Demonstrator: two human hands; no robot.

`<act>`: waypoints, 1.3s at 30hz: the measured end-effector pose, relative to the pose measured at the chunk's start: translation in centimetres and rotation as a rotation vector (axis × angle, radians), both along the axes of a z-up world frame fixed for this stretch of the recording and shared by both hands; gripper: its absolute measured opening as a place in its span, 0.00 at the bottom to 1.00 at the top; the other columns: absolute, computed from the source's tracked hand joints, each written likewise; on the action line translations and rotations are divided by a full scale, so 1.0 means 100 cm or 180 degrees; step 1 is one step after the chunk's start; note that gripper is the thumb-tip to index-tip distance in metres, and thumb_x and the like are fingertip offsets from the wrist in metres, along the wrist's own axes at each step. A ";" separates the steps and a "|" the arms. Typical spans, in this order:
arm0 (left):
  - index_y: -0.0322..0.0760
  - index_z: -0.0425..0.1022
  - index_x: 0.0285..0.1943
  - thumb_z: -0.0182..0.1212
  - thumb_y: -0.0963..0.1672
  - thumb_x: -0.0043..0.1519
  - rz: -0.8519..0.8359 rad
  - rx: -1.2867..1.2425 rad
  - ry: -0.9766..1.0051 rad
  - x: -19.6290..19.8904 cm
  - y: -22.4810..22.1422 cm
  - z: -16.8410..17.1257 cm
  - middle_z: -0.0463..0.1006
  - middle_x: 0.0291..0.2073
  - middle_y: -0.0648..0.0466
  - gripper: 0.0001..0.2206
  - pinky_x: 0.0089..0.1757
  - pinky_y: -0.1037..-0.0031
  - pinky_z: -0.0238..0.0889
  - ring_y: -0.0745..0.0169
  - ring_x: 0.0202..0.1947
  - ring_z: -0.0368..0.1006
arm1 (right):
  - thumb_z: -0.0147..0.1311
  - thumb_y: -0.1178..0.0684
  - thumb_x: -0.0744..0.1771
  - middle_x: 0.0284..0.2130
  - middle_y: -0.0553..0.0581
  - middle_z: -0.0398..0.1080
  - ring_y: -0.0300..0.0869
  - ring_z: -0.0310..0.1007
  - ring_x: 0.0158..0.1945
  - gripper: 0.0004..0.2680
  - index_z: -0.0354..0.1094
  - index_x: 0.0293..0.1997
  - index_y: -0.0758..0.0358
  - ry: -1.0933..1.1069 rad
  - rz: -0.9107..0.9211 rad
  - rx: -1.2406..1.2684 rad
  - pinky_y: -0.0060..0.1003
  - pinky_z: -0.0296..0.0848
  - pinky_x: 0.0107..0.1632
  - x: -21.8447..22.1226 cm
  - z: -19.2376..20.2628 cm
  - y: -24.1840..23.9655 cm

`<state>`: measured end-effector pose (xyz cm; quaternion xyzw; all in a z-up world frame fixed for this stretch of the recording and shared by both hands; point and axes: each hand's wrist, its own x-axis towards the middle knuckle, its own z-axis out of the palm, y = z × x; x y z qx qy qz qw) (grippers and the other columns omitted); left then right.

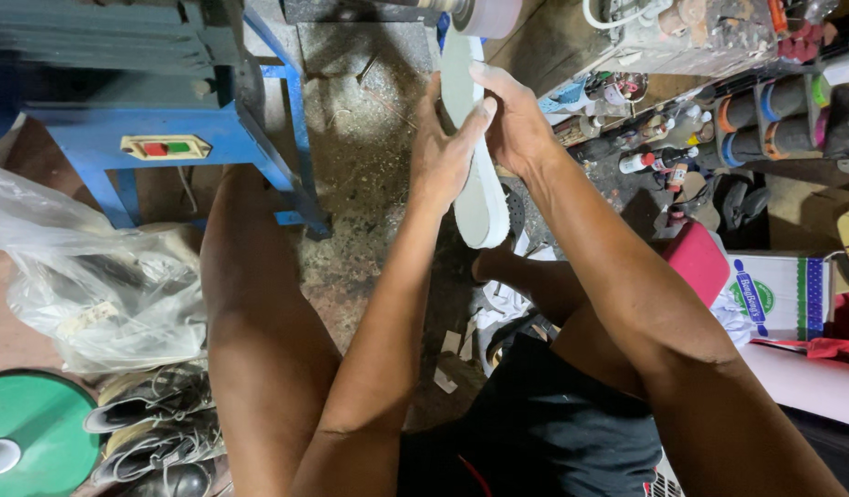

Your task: The person holds a white shoe sole against a rotating sanding machine, smoothing the edges and surface, and kemudian wipes the sole with a finger to check the progress.

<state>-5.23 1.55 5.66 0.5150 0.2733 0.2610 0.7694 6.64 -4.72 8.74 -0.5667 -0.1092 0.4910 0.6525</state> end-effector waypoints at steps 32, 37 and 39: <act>0.34 0.46 0.79 0.69 0.49 0.58 -0.0225 0.0373 -0.0911 -0.013 -0.014 -0.037 0.64 0.68 0.35 0.43 0.62 0.55 0.68 0.42 0.68 0.67 | 0.59 0.50 0.64 0.58 0.60 0.68 0.49 0.66 0.64 0.25 0.59 0.69 0.66 -0.0527 0.0205 0.0436 0.48 0.68 0.70 -0.028 0.020 -0.018; 0.34 0.47 0.80 0.69 0.46 0.59 -0.0207 0.0481 -0.1113 -0.014 -0.015 -0.039 0.63 0.69 0.36 0.42 0.66 0.54 0.63 0.42 0.71 0.63 | 0.59 0.51 0.63 0.62 0.62 0.67 0.49 0.65 0.66 0.27 0.58 0.70 0.66 -0.0633 0.0184 0.0462 0.47 0.66 0.72 -0.027 0.019 -0.019; 0.34 0.46 0.80 0.69 0.46 0.60 -0.0211 0.0450 -0.1149 -0.015 -0.017 -0.037 0.64 0.69 0.36 0.42 0.66 0.54 0.63 0.42 0.70 0.64 | 0.59 0.52 0.63 0.64 0.64 0.66 0.51 0.65 0.68 0.27 0.58 0.71 0.68 -0.0611 0.0175 0.0563 0.46 0.64 0.74 -0.027 0.019 -0.020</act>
